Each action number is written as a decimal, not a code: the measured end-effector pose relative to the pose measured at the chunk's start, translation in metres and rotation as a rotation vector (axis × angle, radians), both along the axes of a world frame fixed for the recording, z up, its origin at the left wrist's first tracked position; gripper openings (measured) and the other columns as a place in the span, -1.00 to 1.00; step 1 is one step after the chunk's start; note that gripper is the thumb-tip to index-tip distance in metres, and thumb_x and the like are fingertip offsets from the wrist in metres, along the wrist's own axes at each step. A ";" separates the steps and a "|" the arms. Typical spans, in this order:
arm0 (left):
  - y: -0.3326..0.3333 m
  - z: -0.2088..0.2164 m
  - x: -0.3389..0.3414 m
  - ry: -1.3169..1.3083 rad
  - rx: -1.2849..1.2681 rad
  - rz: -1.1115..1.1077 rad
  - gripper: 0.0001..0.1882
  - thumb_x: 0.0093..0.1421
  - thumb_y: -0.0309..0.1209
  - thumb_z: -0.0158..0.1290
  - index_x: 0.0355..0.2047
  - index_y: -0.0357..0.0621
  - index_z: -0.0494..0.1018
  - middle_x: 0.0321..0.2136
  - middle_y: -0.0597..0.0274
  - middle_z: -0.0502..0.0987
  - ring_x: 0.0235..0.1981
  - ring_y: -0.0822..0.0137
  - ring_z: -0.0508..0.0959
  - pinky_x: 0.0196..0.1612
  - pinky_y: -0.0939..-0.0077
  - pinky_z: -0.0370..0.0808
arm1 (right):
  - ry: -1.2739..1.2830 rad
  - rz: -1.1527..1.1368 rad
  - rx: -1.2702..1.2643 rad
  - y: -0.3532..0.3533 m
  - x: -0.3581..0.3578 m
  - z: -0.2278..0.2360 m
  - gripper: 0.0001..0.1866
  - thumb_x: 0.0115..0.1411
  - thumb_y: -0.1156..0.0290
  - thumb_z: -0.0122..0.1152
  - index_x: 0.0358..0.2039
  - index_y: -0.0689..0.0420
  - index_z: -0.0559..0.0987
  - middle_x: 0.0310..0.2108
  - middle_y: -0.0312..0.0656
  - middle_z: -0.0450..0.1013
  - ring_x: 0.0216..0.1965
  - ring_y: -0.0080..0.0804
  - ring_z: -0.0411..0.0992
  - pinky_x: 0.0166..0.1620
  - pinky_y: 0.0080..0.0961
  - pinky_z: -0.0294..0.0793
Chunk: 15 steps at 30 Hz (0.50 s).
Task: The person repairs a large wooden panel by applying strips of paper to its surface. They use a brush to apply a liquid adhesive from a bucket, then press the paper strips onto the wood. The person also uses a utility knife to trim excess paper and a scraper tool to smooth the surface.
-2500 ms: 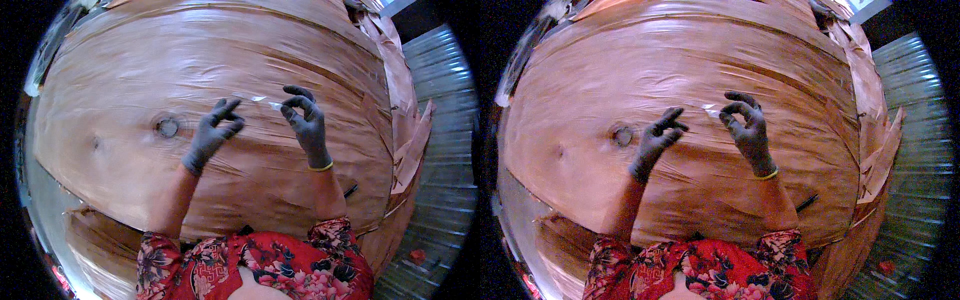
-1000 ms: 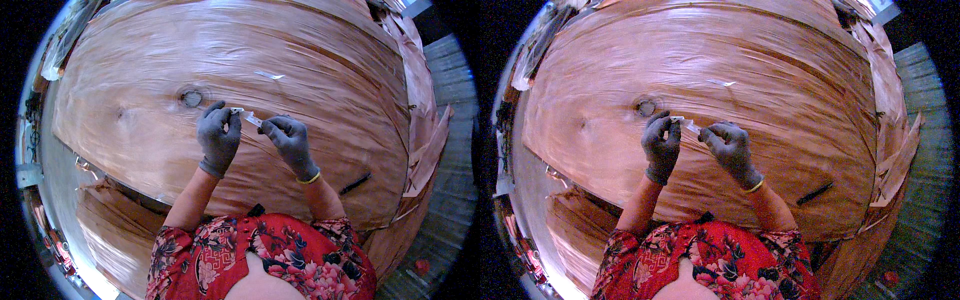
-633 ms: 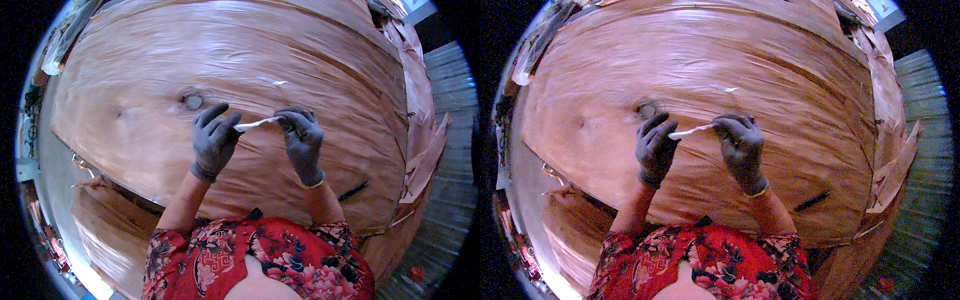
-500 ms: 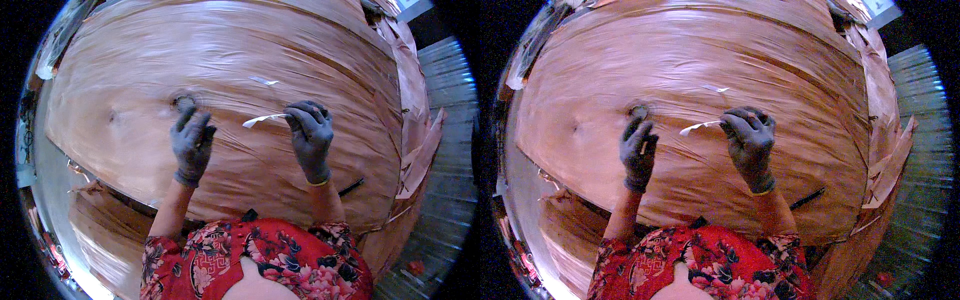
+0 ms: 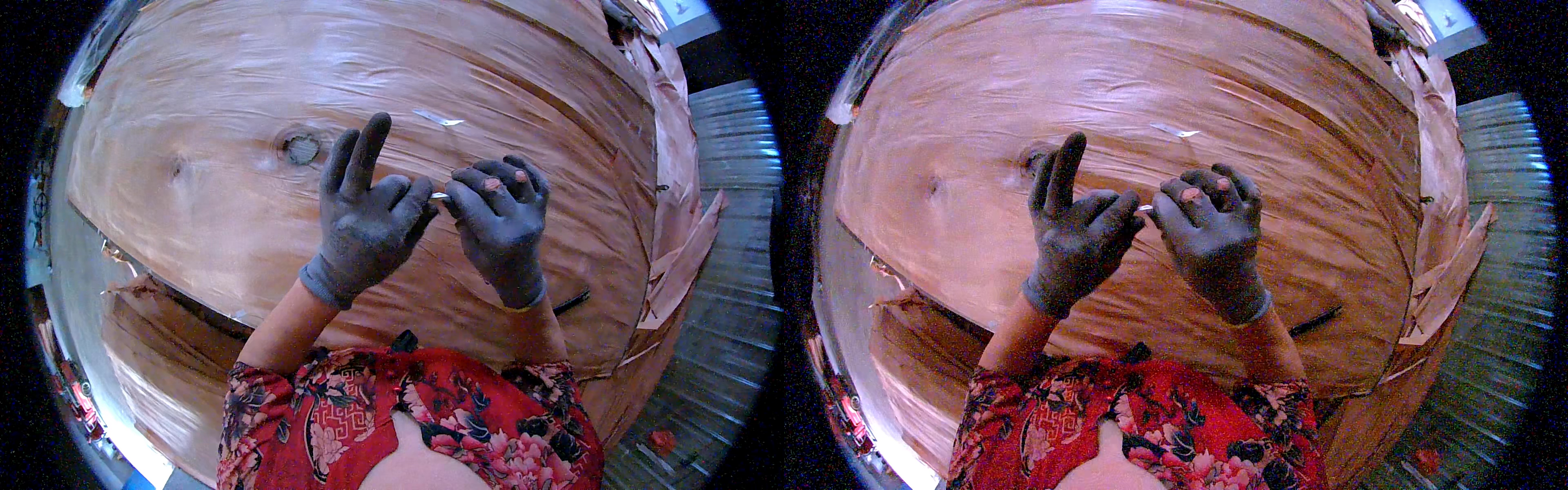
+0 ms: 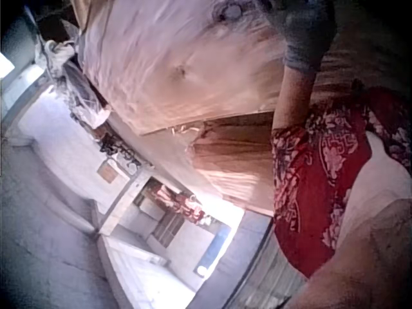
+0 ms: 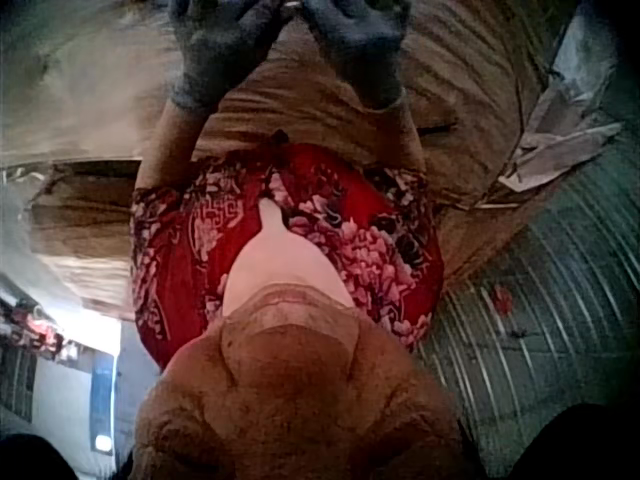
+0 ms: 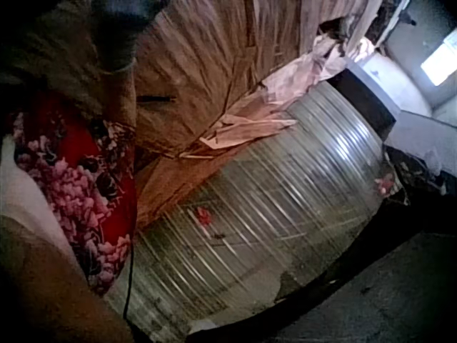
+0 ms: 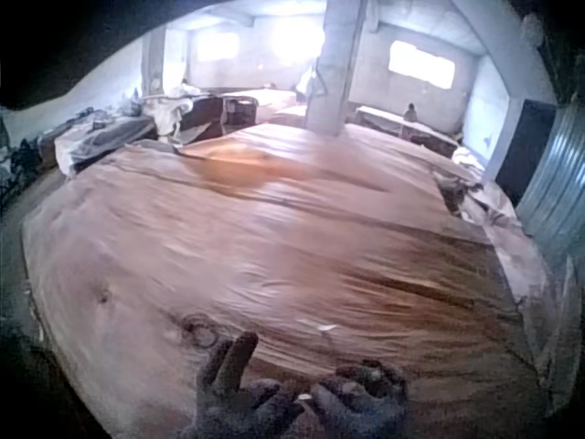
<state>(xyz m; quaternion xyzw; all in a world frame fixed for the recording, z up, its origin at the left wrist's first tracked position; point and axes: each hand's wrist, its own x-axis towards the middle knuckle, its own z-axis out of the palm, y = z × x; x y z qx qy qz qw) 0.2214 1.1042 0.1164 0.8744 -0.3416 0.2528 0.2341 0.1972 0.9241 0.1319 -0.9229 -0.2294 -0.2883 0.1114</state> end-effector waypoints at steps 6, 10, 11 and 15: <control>0.001 -0.014 0.004 0.129 -0.253 -0.021 -0.92 0.01 -0.37 0.10 -0.54 -0.07 0.51 -0.54 0.17 0.49 0.13 -0.04 0.29 0.11 0.02 0.14 | 0.032 0.000 0.016 0.001 -0.001 -0.008 -0.85 -0.12 0.31 0.29 -0.48 -0.03 0.52 -0.38 -0.40 0.44 -0.22 -0.39 0.39 0.00 -0.26 0.25; 0.010 -0.026 0.002 0.458 -0.489 0.047 -0.94 0.04 -0.47 0.09 -0.51 -0.17 0.53 -0.50 0.12 0.53 0.08 0.02 0.35 -0.01 0.14 0.29 | 0.081 0.003 0.047 -0.001 0.001 -0.007 -0.87 -0.10 0.40 0.27 -0.48 0.04 0.52 -0.40 -0.35 0.46 -0.26 -0.32 0.41 -0.04 -0.27 0.27; 0.011 -0.035 0.001 0.579 -0.665 0.103 -0.94 0.05 -0.49 0.08 -0.50 -0.20 0.53 -0.49 0.12 0.54 0.08 0.05 0.36 -0.06 0.18 0.34 | 0.100 0.003 0.059 -0.002 0.001 -0.006 -0.87 -0.09 0.44 0.26 -0.47 0.08 0.52 -0.40 -0.33 0.47 -0.27 -0.30 0.42 -0.05 -0.27 0.28; 0.019 -0.059 0.011 0.849 -1.153 0.233 -0.87 0.14 -0.50 0.03 -0.41 -0.35 0.52 -0.44 0.14 0.56 -0.30 0.36 0.50 -0.36 0.56 0.45 | 0.122 -0.048 0.053 -0.009 -0.004 -0.006 -0.87 -0.10 0.47 0.26 -0.47 0.08 0.53 -0.41 -0.31 0.48 -0.27 -0.28 0.42 -0.08 -0.30 0.28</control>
